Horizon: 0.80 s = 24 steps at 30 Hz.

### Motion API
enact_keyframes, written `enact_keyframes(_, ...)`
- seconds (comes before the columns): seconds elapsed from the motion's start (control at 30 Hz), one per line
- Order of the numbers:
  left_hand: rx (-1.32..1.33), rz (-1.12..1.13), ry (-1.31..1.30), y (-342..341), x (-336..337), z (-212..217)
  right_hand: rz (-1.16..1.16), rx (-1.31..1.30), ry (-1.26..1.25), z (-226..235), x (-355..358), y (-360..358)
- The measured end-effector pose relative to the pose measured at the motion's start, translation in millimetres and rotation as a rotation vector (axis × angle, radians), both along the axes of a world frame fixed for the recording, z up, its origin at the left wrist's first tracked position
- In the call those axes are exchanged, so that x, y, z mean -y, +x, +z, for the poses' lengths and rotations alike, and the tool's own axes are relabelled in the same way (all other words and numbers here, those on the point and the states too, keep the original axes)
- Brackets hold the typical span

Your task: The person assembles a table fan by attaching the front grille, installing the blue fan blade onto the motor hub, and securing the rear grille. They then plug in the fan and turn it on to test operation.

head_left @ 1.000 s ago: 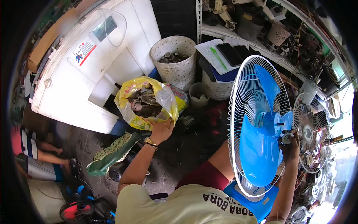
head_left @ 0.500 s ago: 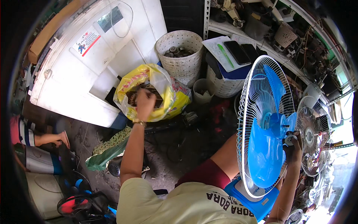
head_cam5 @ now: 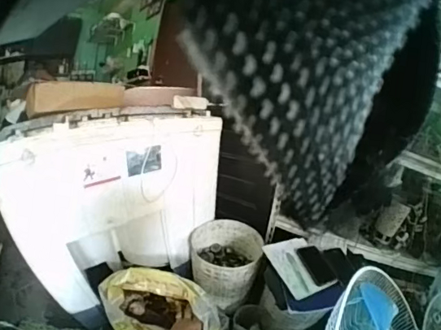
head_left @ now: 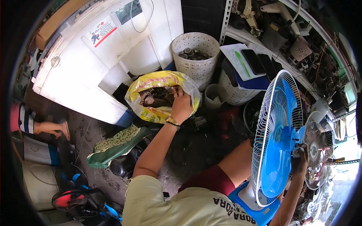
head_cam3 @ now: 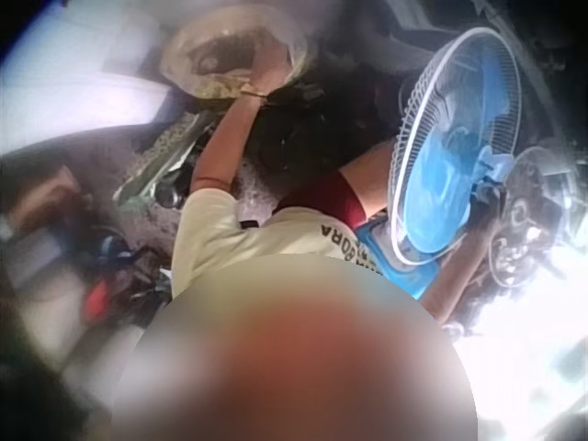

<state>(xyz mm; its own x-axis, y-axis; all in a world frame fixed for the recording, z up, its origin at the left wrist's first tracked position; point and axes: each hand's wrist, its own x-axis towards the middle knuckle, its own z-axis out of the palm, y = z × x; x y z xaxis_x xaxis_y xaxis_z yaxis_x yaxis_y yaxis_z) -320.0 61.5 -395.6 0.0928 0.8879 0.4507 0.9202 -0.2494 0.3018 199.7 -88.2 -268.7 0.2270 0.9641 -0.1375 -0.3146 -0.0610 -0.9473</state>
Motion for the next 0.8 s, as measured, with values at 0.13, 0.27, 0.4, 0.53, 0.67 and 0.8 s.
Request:
enact_keyframes(0.13,0.506,0.009,-0.123,-19.8,-10.0,11.6,-0.062,0.025,-0.039,6.1,2.1,-5.2)
enact_keyframes(0.27,0.491,0.360,0.091,-121.8,-37.6,17.0,0.000,0.029,-0.035,9.9,-0.8,-7.9)
enact_keyframes(0.4,-0.069,0.379,-0.066,-163.8,-58.3,-5.9,-0.037,0.046,-0.019,6.9,-4.7,-11.0)
enact_keyframes(0.53,-0.371,0.245,-0.056,-135.4,-54.0,-1.2,-0.008,0.033,-0.020,8.7,4.4,-8.4)
enact_keyframes(0.67,-0.549,0.418,-0.204,-137.0,-36.5,-13.6,-0.083,0.028,-0.017,7.0,4.7,-11.4)
enact_keyframes(0.8,-0.465,0.589,-0.457,-130.6,-41.5,-25.0,-0.182,-0.142,-0.045,1.1,9.2,7.8)
